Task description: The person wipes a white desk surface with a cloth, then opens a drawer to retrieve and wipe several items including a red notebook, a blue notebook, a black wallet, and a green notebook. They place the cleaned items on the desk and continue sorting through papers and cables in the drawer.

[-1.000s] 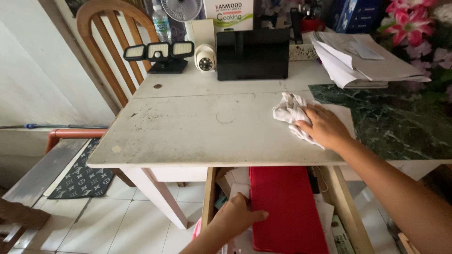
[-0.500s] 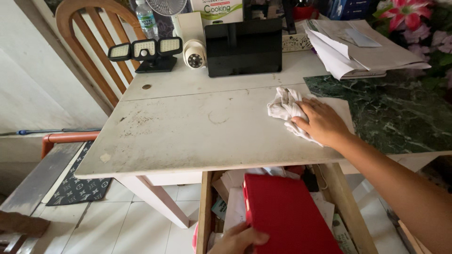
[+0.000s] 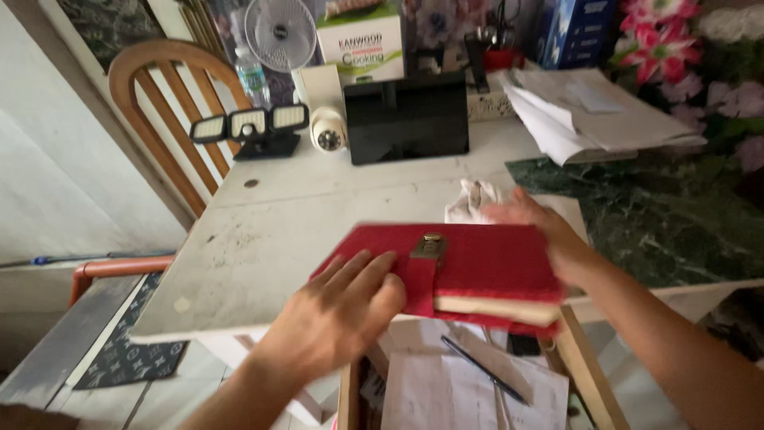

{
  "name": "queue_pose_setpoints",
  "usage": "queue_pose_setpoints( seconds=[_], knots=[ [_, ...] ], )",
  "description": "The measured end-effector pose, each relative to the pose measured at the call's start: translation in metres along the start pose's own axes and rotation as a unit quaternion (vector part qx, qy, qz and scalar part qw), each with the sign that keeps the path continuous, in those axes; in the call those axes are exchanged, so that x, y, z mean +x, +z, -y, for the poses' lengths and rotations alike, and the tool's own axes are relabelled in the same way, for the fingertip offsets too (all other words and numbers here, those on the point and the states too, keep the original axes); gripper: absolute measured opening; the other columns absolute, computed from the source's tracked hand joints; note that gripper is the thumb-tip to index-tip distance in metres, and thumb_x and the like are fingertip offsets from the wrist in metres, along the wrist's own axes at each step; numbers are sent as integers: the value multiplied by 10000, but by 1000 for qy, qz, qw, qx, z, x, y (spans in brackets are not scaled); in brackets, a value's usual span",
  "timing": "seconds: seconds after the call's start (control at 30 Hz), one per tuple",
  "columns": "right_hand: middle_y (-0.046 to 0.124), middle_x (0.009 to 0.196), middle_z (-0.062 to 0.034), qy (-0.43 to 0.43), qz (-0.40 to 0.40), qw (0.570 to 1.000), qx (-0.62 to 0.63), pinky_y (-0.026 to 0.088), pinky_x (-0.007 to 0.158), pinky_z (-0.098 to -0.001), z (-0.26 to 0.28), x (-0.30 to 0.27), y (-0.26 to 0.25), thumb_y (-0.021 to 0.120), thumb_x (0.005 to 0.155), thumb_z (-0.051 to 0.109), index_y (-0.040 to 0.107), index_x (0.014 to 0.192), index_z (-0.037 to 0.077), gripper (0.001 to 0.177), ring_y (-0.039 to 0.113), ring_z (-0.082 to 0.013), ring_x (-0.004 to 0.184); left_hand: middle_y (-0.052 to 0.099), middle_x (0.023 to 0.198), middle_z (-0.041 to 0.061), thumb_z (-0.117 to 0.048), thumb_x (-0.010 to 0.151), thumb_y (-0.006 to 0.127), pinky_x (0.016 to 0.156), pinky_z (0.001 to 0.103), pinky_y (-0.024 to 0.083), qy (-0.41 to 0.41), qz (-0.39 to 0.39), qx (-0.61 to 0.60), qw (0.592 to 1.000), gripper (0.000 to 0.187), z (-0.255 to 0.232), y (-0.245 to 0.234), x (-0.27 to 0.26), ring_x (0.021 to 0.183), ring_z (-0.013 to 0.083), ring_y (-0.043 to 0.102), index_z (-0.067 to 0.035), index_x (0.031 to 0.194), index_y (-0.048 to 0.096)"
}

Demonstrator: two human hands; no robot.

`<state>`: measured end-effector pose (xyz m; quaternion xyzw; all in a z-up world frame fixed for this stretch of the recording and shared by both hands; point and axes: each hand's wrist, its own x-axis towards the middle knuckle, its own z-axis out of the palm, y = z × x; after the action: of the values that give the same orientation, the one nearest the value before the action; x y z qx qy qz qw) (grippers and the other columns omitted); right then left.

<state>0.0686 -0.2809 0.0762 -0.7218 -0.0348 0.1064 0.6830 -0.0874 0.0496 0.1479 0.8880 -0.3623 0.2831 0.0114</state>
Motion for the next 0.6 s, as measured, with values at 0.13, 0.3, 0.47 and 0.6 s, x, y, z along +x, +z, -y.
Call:
queue_pose_setpoints(
  seconds=[0.13,0.3,0.47,0.6],
  knots=[
    [727,1227,-198,129,102,967,194,495,1010,-435,-4,-15,14,523,867,569,652,1254,5,696,668,-290,1173,630,1345,235,-115,941,646,977,540,573,155,-76,49,984,157,58,49,8,1232,412,624,-78,1024,518],
    [727,1242,-142,114,103,968,200,544,989,-416,-21,-2,23,636,924,255,654,1248,-6,417,682,-235,1154,622,1401,178,-79,928,595,1065,526,529,49,-102,19,993,140,104,118,11,1315,390,596,-82,1035,505],
    [704,1254,-167,126,91,968,195,560,978,-458,-16,4,39,620,932,225,612,1298,-28,445,678,-265,1145,635,1369,145,-38,905,590,1049,496,508,-130,-69,-20,989,155,109,160,18,1287,366,600,-80,1040,527],
    [692,1276,-188,108,70,973,194,568,982,-452,-18,6,56,640,906,169,589,1316,-39,462,682,-277,1155,638,1363,137,9,916,532,979,486,532,-310,2,-139,941,286,106,163,21,1180,390,643,-92,1184,541]
  ],
)
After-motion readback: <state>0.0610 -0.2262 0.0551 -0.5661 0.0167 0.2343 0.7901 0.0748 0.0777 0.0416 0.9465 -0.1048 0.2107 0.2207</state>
